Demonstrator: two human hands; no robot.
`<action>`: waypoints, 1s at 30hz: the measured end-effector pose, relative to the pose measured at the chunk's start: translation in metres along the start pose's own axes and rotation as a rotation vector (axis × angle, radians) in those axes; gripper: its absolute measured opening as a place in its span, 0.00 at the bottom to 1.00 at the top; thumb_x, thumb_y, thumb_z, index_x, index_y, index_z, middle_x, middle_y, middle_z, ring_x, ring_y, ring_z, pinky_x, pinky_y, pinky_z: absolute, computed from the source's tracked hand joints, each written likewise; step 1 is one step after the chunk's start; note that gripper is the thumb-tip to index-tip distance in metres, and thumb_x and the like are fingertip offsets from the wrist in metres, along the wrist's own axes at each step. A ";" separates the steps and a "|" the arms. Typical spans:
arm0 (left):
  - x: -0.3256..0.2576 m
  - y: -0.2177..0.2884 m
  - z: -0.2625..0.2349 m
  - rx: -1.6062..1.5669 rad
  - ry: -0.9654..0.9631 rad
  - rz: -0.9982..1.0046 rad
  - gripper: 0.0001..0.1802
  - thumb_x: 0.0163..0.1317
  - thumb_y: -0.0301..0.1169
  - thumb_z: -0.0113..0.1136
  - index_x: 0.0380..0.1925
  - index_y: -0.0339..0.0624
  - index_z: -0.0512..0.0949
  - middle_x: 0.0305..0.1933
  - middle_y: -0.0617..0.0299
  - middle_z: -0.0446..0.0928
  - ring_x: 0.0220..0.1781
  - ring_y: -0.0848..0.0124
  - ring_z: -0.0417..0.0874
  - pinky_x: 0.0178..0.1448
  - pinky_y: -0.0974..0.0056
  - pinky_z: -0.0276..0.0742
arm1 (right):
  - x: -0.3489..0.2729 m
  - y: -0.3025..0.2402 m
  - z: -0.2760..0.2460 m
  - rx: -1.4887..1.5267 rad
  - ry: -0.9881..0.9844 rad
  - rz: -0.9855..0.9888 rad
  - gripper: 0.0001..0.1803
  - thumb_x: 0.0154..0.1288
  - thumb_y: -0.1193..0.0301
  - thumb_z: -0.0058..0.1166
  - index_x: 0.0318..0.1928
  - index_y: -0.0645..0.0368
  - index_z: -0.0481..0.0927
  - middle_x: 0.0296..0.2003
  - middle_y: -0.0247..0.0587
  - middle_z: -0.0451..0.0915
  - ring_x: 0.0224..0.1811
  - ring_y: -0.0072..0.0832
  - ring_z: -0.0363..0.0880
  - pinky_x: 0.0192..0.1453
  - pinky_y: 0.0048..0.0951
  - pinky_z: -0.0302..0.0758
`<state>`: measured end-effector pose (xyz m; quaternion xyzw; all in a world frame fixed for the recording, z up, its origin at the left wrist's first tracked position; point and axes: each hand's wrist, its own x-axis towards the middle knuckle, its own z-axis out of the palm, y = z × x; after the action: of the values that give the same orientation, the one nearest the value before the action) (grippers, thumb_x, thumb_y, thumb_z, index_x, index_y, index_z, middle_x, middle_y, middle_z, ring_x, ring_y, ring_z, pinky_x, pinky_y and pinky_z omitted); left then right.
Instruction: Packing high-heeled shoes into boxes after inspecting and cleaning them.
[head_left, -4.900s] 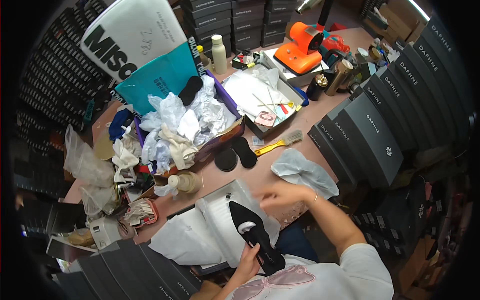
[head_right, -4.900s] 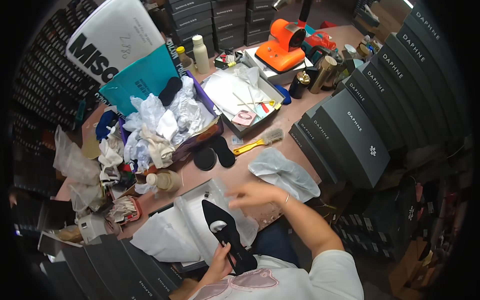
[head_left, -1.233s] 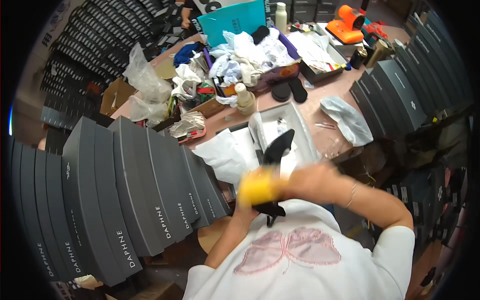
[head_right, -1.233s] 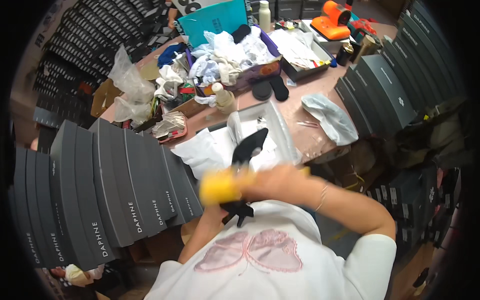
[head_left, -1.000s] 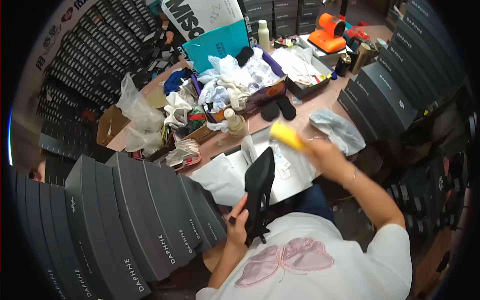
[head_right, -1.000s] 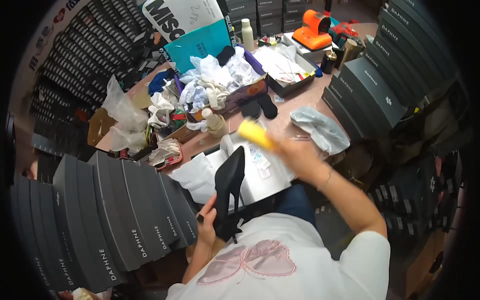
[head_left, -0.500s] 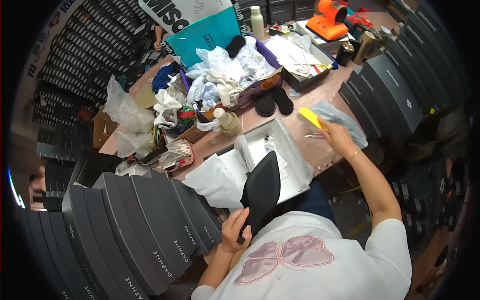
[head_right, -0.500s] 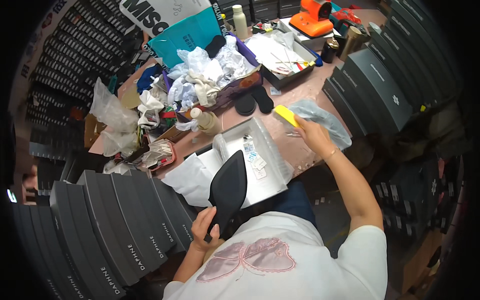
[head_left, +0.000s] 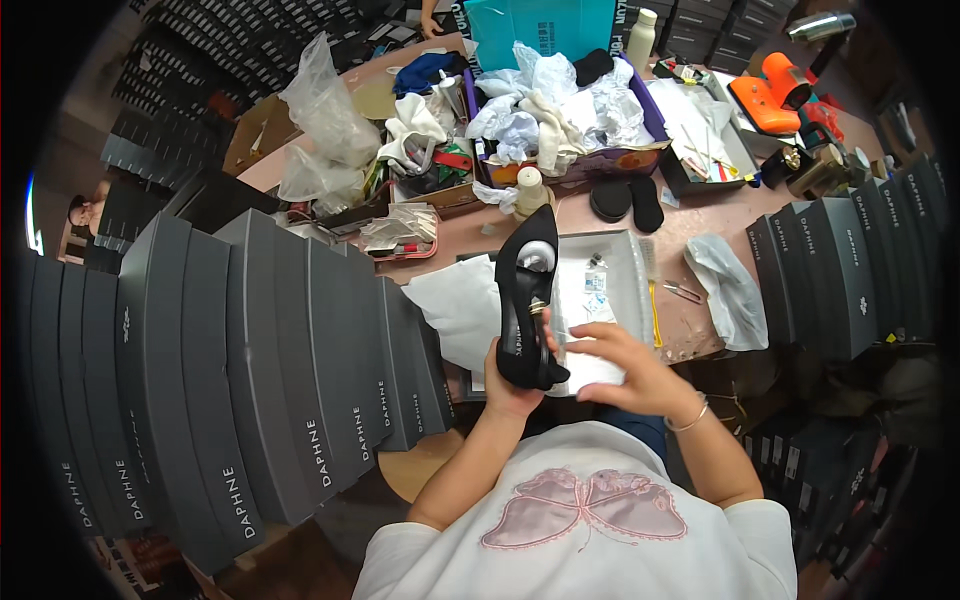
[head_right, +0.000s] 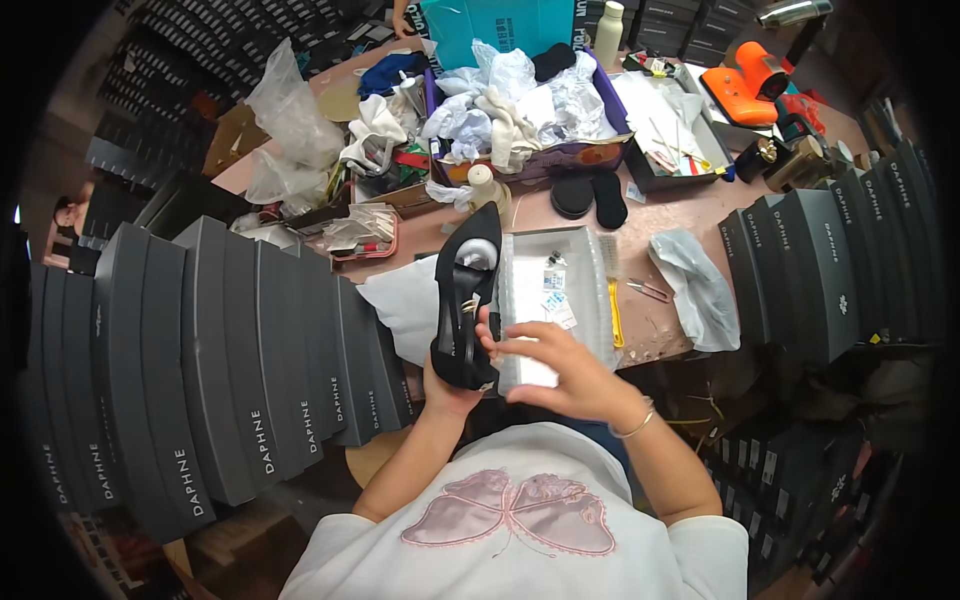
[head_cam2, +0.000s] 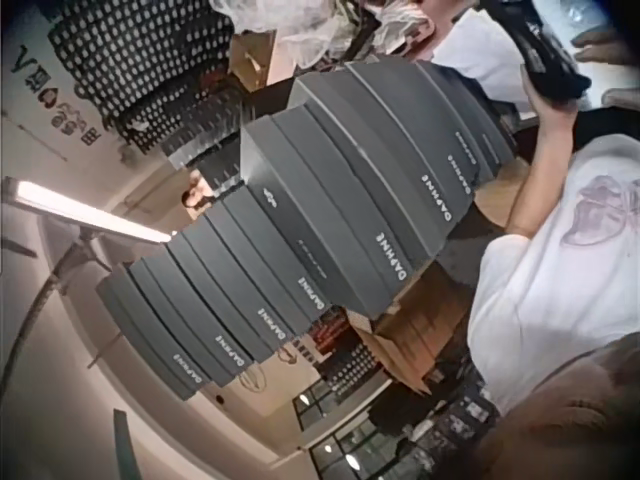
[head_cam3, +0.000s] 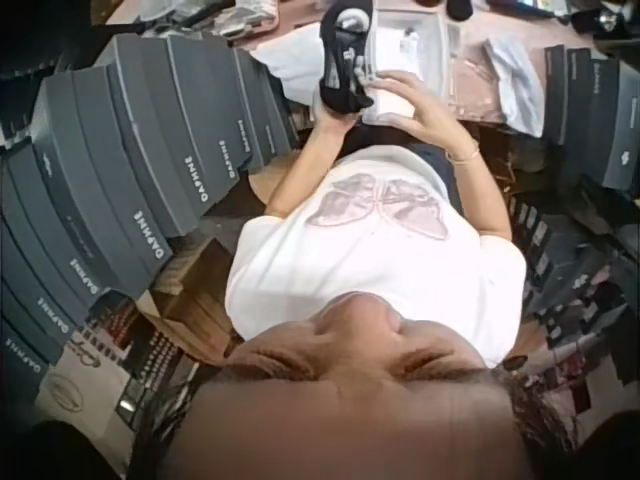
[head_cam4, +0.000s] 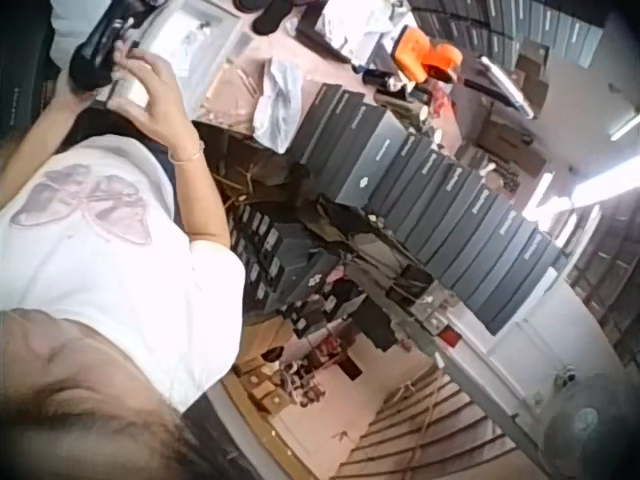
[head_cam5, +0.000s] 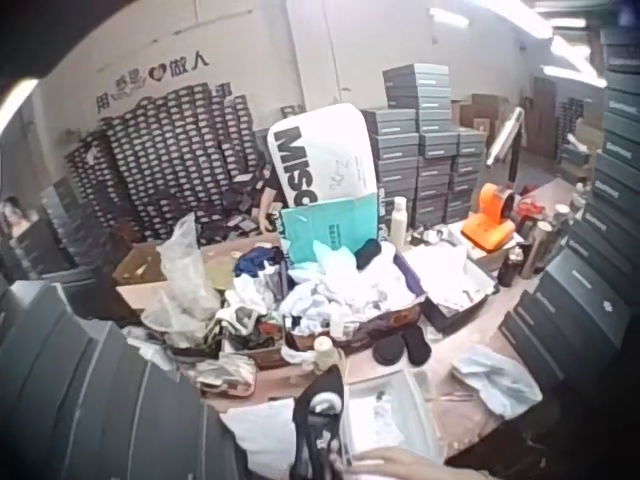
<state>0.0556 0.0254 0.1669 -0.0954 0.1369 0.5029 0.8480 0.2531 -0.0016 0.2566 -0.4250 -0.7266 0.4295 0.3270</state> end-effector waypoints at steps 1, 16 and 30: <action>-0.003 -0.011 0.009 0.031 0.001 0.009 0.26 0.66 0.39 0.40 0.59 0.34 0.67 0.57 0.51 0.74 0.51 0.61 0.78 0.57 0.58 0.76 | -0.002 -0.005 0.013 -0.070 0.045 -0.020 0.26 0.53 0.65 0.67 0.53 0.58 0.76 0.57 0.48 0.70 0.60 0.44 0.67 0.63 0.40 0.64; -0.053 -0.018 -0.060 0.858 0.241 -0.717 0.47 0.66 0.65 0.34 0.60 0.26 0.64 0.60 0.42 0.69 0.63 0.53 0.71 0.69 0.52 0.63 | -0.073 0.048 0.021 -0.065 0.200 0.318 0.16 0.61 0.69 0.59 0.45 0.65 0.75 0.40 0.49 0.73 0.40 0.44 0.77 0.45 0.36 0.74; -0.036 -0.023 -0.039 2.287 -0.578 0.359 0.15 0.55 0.32 0.64 0.41 0.38 0.79 0.38 0.53 0.80 0.45 0.53 0.78 0.62 0.48 0.66 | -0.092 0.044 0.059 -0.256 0.258 0.334 0.15 0.57 0.69 0.63 0.41 0.63 0.75 0.35 0.46 0.75 0.34 0.42 0.78 0.38 0.37 0.75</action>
<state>0.0540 -0.0268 0.1425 0.8526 0.3210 0.2036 0.3585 0.2578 -0.0927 0.1818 -0.6286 -0.6468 0.3242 0.2853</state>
